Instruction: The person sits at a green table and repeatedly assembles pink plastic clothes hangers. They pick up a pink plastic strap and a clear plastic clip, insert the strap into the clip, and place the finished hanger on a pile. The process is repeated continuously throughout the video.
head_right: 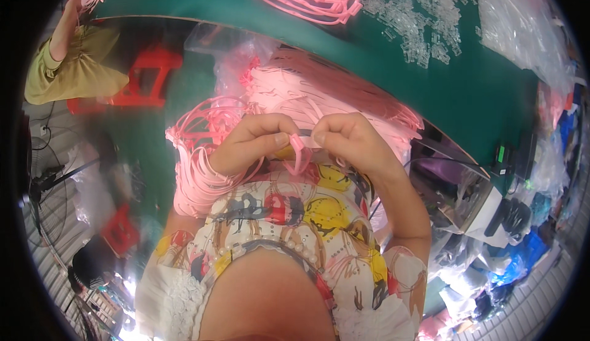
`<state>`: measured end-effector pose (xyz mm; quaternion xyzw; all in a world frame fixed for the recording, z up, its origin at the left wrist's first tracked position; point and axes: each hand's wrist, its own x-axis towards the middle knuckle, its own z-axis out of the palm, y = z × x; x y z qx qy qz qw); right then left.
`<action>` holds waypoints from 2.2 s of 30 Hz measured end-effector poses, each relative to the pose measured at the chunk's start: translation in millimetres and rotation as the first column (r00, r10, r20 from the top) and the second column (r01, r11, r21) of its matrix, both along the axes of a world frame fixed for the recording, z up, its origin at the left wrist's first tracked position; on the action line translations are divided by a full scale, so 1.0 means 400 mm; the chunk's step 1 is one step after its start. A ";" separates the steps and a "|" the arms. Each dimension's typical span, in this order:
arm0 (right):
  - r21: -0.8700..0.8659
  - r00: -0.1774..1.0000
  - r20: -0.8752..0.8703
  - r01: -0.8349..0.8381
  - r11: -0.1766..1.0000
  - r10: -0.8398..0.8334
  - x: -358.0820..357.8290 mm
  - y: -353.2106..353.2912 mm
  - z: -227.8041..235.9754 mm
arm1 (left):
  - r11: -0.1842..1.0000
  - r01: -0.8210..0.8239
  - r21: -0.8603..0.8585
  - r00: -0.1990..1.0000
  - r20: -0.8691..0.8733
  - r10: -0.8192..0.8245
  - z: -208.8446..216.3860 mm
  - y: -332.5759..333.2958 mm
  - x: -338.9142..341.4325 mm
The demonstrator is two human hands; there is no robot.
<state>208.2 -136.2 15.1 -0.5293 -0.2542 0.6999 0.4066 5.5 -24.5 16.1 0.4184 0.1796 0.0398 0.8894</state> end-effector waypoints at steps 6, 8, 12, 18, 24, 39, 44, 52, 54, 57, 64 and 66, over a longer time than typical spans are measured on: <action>-0.018 1.000 -0.023 -0.021 1.000 0.020 0.009 0.001 -0.019 | 1.000 0.019 0.024 1.000 0.000 -0.019 -0.001 0.000 0.006; 0.002 0.999 -0.023 -0.025 1.000 0.025 0.008 0.004 -0.020 | 1.000 0.009 0.027 1.000 -0.012 -0.009 -0.007 -0.005 0.006; 0.033 0.998 -0.050 -0.046 0.998 0.048 0.010 0.008 -0.028 | 0.996 0.032 0.079 0.999 -0.037 -0.029 -0.003 -0.002 0.010; 0.201 0.980 0.185 -0.117 0.973 0.079 0.004 0.019 -0.009 | 0.991 0.005 0.135 0.998 -0.061 0.003 -0.017 -0.011 0.021; 0.579 0.458 0.800 -0.419 0.700 -0.388 -0.039 0.019 0.015 | 0.938 -0.087 0.337 0.990 -0.075 0.119 -0.007 -0.008 0.027; 0.361 0.990 -0.050 -0.106 0.927 0.132 -0.002 0.095 -0.119 | 0.988 -0.083 0.131 0.981 -0.166 0.105 -0.016 0.057 -0.043; 0.325 0.985 -0.071 -0.126 0.937 0.158 0.007 0.090 -0.088 | 0.988 -0.104 0.116 0.969 -0.212 0.127 0.001 0.063 -0.062; 0.522 0.948 0.246 -0.305 0.797 0.201 0.035 0.106 -0.059 | 0.972 -0.098 0.215 0.937 -0.310 0.163 0.019 0.036 -0.059; 0.459 0.949 0.225 -0.301 0.836 0.219 0.046 0.106 -0.042 | 0.968 -0.098 0.231 0.942 -0.291 0.164 0.018 0.037 -0.062; 0.553 0.942 0.311 -0.286 0.782 0.124 0.052 0.111 -0.035 | 0.966 -0.062 0.253 0.956 -0.264 0.130 0.010 0.044 -0.075; 0.522 0.942 0.298 -0.297 0.799 0.156 0.062 0.110 -0.018 | 0.974 -0.123 0.190 0.947 -0.270 0.172 0.020 0.031 -0.065; 0.450 0.952 0.256 -0.270 0.851 0.166 0.060 0.105 -0.011 | 0.964 -0.080 0.255 0.950 -0.274 0.152 0.021 0.031 -0.063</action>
